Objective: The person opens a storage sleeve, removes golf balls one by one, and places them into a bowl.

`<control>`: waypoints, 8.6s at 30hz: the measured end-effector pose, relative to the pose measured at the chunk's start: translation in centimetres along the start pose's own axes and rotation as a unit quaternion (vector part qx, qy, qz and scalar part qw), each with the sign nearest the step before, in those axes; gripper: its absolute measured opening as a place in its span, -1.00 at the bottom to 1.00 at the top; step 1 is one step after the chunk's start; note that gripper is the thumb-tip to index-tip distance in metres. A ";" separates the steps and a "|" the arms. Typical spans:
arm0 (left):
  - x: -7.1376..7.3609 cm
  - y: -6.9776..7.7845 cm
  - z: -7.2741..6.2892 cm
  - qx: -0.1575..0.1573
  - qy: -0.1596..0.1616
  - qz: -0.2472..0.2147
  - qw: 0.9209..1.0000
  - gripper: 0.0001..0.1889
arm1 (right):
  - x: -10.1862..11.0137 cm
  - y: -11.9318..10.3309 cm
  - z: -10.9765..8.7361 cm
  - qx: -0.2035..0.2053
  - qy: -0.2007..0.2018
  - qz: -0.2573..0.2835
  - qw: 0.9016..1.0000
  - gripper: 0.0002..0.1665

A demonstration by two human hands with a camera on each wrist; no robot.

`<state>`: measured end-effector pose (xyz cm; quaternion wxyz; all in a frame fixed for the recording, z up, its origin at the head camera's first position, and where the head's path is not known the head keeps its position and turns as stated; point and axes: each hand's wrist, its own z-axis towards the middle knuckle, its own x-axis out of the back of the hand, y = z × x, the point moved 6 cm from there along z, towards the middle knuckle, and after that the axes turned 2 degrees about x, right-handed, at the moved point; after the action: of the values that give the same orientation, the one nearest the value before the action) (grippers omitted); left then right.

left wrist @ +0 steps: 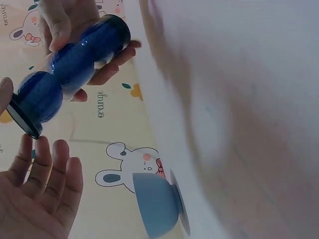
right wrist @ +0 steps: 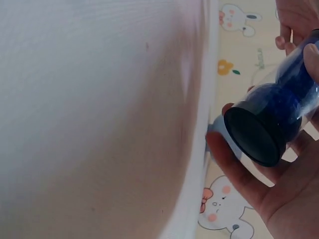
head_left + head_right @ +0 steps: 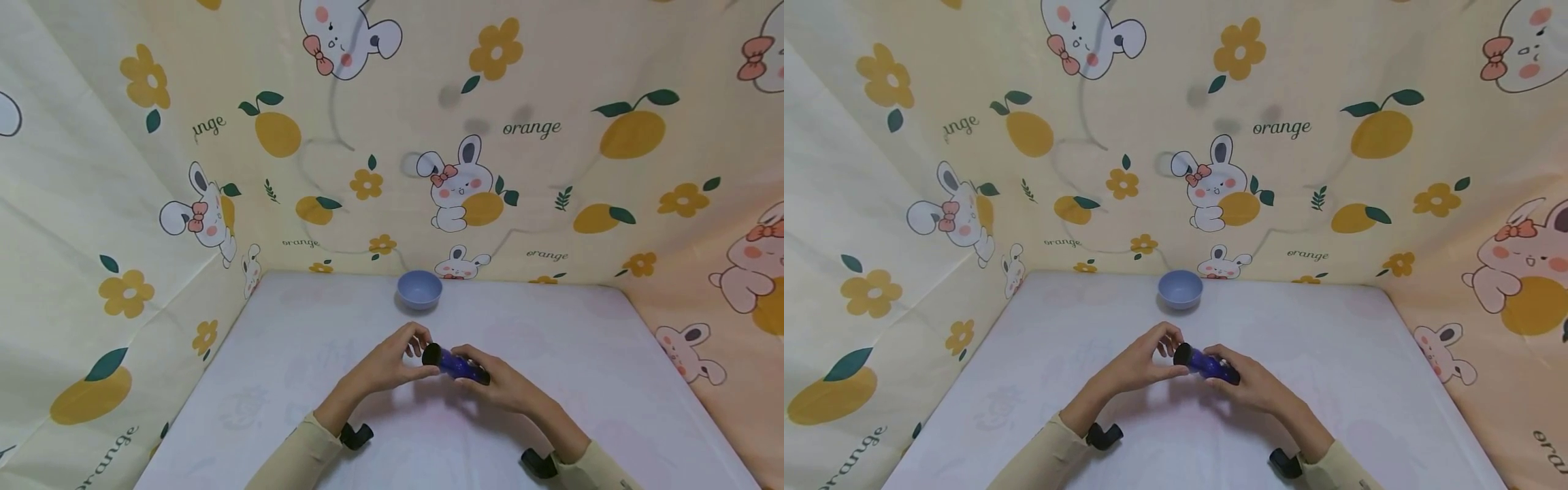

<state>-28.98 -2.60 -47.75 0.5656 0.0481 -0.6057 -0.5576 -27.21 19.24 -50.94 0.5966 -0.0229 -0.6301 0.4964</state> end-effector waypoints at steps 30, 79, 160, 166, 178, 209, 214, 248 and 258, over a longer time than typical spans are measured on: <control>-0.4 0.6 0.2 0.005 -0.036 -0.015 0.999 -0.53 | -0.8 -0.2 0.3 -0.016 -0.024 0.036 0.999 -0.44; 0.5 1.6 -0.1 -0.111 0.005 -0.030 0.993 -0.55 | -0.2 0.2 -0.2 -0.005 -0.014 0.001 1.000 -0.43; 1.4 -0.5 0.0 -0.001 -0.007 -0.172 0.985 -0.52 | 1.6 1.4 -0.1 -0.024 0.013 -0.002 1.000 -0.45; 1.9 -1.5 -0.3 0.022 0.008 -0.134 0.991 -0.54 | 1.6 1.7 -0.7 -0.030 0.018 0.009 0.999 -0.43; 1.9 -3.9 -0.6 0.116 0.007 -0.214 0.970 -0.47 | 1.8 2.1 -0.9 -0.032 0.026 0.004 0.999 -0.41; 3.2 -9.0 -2.3 0.216 0.042 -0.023 0.975 -0.56 | 2.3 2.1 -1.1 -0.053 0.033 0.015 0.998 -0.34; 3.4 -9.1 -2.4 0.219 0.044 0.036 0.974 -0.57 | 2.3 2.3 -1.1 -0.057 0.054 0.003 0.997 -0.31; 1.4 -3.5 -0.3 0.116 0.050 -0.052 0.991 -0.53 | 3.9 1.5 -0.3 -0.061 0.078 -0.051 0.994 -0.31; 0.7 -2.1 0.3 0.095 0.051 -0.092 0.990 -0.49 | 3.9 1.1 0.2 -0.063 0.069 -0.067 0.993 -0.33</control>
<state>-30.64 -3.64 -48.74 0.5347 0.1852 -0.6193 -0.5444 -29.14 22.08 -48.74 0.6680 -0.0521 -0.6178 0.4116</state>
